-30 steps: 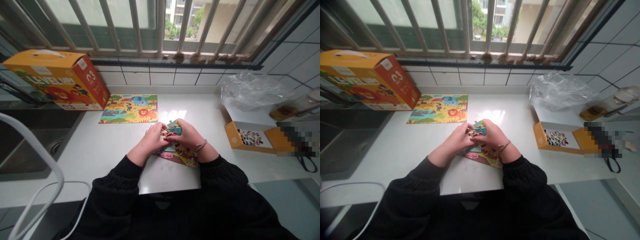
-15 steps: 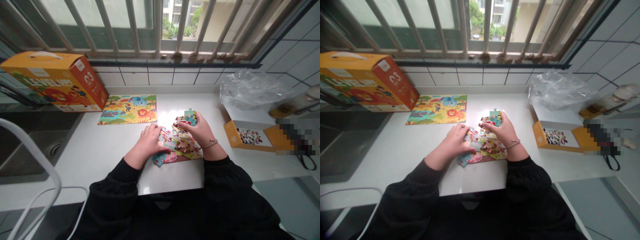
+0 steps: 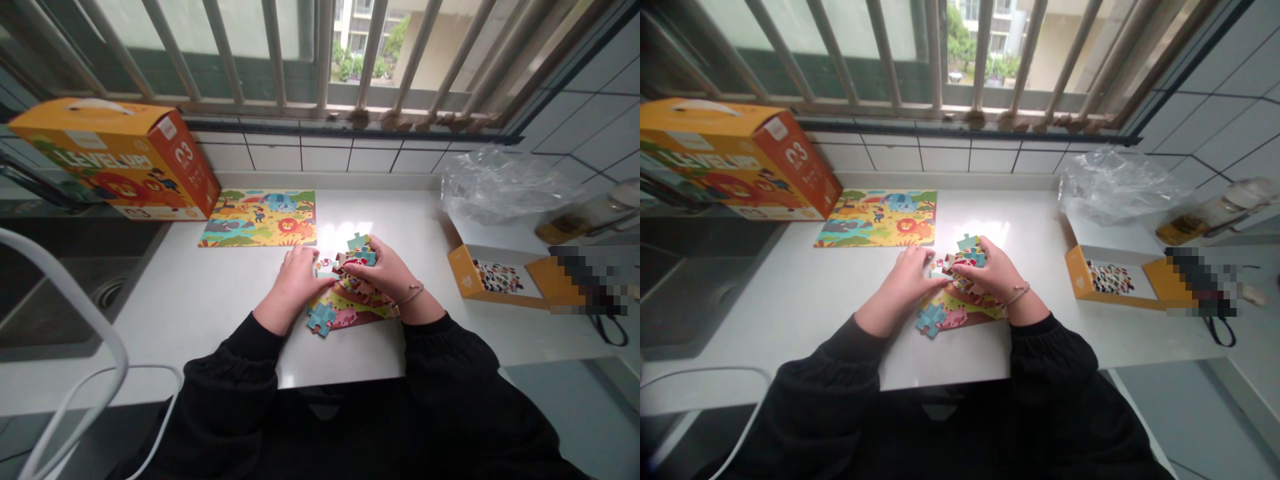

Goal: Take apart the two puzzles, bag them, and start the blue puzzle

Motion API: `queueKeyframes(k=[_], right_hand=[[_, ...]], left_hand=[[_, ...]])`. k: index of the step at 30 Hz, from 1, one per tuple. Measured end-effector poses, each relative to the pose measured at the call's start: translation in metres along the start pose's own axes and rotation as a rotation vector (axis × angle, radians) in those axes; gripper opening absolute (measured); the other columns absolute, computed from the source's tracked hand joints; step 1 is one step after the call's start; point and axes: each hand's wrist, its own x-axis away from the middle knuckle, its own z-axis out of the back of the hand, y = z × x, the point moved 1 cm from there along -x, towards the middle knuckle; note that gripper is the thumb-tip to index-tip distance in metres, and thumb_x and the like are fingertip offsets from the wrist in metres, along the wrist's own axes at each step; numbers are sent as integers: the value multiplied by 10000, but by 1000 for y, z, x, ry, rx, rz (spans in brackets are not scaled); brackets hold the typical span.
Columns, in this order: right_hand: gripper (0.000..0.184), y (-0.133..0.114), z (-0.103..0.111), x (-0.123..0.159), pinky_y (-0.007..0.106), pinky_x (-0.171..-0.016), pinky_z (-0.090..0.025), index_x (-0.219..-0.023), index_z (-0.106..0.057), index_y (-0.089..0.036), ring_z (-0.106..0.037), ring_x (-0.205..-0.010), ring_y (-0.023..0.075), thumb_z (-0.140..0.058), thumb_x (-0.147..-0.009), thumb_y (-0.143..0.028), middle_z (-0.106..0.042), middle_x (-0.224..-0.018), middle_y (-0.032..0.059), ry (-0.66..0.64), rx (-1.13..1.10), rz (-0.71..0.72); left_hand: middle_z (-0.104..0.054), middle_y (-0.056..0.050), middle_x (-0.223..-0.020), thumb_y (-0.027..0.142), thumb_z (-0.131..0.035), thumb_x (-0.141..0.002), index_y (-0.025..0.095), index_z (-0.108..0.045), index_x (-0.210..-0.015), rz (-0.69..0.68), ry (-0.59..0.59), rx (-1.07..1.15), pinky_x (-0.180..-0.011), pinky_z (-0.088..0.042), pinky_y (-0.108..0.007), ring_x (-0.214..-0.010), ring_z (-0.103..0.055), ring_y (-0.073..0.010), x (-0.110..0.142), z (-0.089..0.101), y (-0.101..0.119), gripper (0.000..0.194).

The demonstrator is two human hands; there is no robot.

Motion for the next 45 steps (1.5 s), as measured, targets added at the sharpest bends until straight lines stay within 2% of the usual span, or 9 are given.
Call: queueKeyframes(k=[2,9,13,18,23,29,33,40,45], right_hand=[[558,1,-2,-1,417,-836,-598,-1167,-667,-228,-729,-934,260,-935,-784,-533,-780,-1090,68,7,38,-4],[539,7,-2,-4,391,-810,-578,-1119,-658,-229,-706,-927,253,-927,-784,-556,-761,-1049,54,52,51,-8],[530,5,-8,-3,371,-767,-563,-1110,-631,-248,-685,-879,235,-922,-796,-560,-744,-1012,33,3,41,32],[493,4,-19,-4,357,-745,-518,-991,-568,-260,-637,-831,224,-909,-806,-565,-676,-914,5,19,183,130],[435,9,-22,-6,384,-819,-535,-1031,-593,-251,-662,-903,252,-861,-863,-551,-705,-1002,48,10,227,143],[641,12,-20,-5,412,-903,-553,-1298,-562,-253,-709,-1016,281,-904,-829,-524,-736,-1204,91,16,198,146],[555,9,-22,-5,423,-915,-560,-1238,-621,-259,-726,-1005,289,-932,-819,-446,-764,-1148,75,9,227,142],[551,5,-40,-13,555,-1086,-525,-1324,-667,-268,-652,-1226,370,-941,-856,-362,-732,-1284,127,84,380,374],[745,17,-40,-16,621,-1223,-462,-1505,-573,-219,-560,-1435,402,-929,-874,-393,-623,-1487,200,60,414,438]], left_hand=[[-624,-131,-1268,450,-990,-749,196,-701,-1243,9,7,-17,-1112,-517,-540,-1259,-591,-385,1,2,1,626],[-644,-102,-1166,391,-957,-774,204,-699,-1122,0,-2,23,-1053,-537,-507,-1194,-630,-352,2,3,1,472],[-681,-41,-991,339,-971,-725,235,-596,-1036,50,-18,136,-854,-549,-423,-961,-679,-288,0,4,3,498],[-730,-7,-864,303,-886,-802,251,-571,-1080,95,-77,342,-672,-490,-342,-778,-707,-246,1,4,10,423],[-755,-27,-902,159,-759,-797,216,-662,-1008,43,-108,508,-707,-542,-332,-779,-710,-206,-3,3,9,239],[-767,-77,-1135,112,-712,-738,203,-656,-1231,-4,-174,722,-791,-606,-368,-901,-746,-217,-3,-1,4,505],[-747,-87,-1184,184,-821,-743,220,-591,-1264,-95,-227,674,-800,-600,-359,-949,-754,-237,1,1,13,570],[-762,-11,-994,295,-824,-842,254,-579,-1191,-61,13,357,-807,-541,-344,-898,-740,-248,-3,4,14,428],[-788,-50,-1126,304,-859,-809,251,-610,-1268,-77,-12,345,-891,-560,-378,-1013,-762,-283,-7,2,4,525]])
